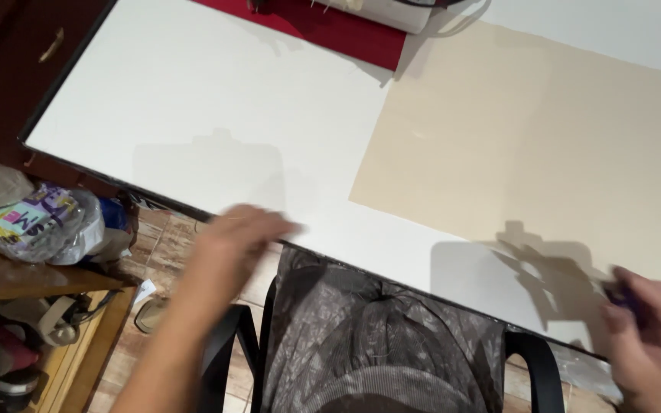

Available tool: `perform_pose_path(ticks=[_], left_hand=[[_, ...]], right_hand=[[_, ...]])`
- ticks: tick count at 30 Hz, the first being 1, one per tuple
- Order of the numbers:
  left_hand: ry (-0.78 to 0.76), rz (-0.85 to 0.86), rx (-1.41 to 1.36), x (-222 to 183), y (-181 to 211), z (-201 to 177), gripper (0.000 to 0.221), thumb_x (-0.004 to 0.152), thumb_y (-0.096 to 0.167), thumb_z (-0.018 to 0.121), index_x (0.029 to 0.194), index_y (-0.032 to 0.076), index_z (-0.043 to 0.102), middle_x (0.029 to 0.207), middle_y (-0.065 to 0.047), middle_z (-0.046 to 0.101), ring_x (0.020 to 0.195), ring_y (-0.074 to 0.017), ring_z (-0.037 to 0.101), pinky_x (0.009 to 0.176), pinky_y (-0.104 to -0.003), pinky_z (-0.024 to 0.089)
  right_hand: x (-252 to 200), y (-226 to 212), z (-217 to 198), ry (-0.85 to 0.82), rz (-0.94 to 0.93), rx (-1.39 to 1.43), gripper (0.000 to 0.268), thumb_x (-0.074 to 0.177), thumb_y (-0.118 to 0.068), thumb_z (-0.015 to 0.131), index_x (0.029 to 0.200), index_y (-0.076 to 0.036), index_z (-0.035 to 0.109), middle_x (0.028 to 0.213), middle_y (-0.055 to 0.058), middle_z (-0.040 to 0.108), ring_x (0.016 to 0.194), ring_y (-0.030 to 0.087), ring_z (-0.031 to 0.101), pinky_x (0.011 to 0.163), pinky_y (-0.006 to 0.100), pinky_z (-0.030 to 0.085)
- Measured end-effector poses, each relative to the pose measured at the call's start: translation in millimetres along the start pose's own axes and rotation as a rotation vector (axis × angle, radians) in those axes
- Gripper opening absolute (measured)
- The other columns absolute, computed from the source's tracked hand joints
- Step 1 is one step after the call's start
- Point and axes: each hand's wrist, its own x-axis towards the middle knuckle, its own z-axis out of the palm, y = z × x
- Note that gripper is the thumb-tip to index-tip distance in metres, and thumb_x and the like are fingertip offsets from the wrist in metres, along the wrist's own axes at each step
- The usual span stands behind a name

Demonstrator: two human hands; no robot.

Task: Pinning the folded edge of a fabric piece to secure a hem before sewing.

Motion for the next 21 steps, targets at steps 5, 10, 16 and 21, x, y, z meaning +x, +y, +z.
perform_pose_path(ticks=[5, 10, 16, 21], left_hand=[[0.24, 0.613, 0.367, -32, -62, -43, 0.013, 0.087, -0.001, 0.078, 0.097, 0.008, 0.078, 0.091, -0.006, 0.08, 0.079, -0.013, 0.077, 0.072, -0.018, 0.069], [-0.259, -0.254, 0.746, -41, -83, -31, 0.028, 0.1, 0.047, 0.058, 0.111, 0.028, 0.074, 0.081, 0.001, 0.084, 0.07, -0.0104, 0.083, 0.073, -0.026, 0.074], [-0.265, -0.173, 0.911, -53, -158, -2, 0.077, 0.091, 0.069, 0.057, 0.156, 0.035, 0.034, 0.167, 0.002, 0.027, 0.144, -0.0354, 0.038, 0.124, -0.05, 0.033], [-0.5, -0.161, 0.663, -46, -81, 15, 0.057, 0.098, 0.055, 0.057, 0.151, 0.036, 0.045, 0.159, 0.0, 0.038, 0.151, -0.0371, 0.024, 0.129, -0.057, 0.019]], right_hand=[[-1, 2, 0, -0.017, 0.112, 0.157, 0.052, 0.088, 0.007, 0.064, 0.139, 0.0, 0.052, 0.077, 0.006, 0.037, 0.067, 0.013, 0.038, 0.064, 0.024, 0.028], [32, -106, 65, -0.509, -0.317, 0.119, 0.046, 0.079, -0.009, 0.081, 0.122, -0.025, 0.073, 0.099, -0.005, 0.08, 0.082, 0.006, 0.079, 0.082, 0.017, 0.064], [37, -96, 105, -0.632, -0.367, -0.165, 0.045, 0.074, -0.007, 0.081, 0.113, -0.03, 0.074, 0.076, -0.01, 0.068, 0.066, 0.009, 0.062, 0.052, 0.026, 0.05], [36, -108, 104, -0.636, -0.19, -0.122, 0.003, 0.087, -0.026, 0.075, 0.089, -0.028, 0.074, 0.075, -0.013, 0.07, 0.064, 0.006, 0.066, 0.051, 0.021, 0.053]])
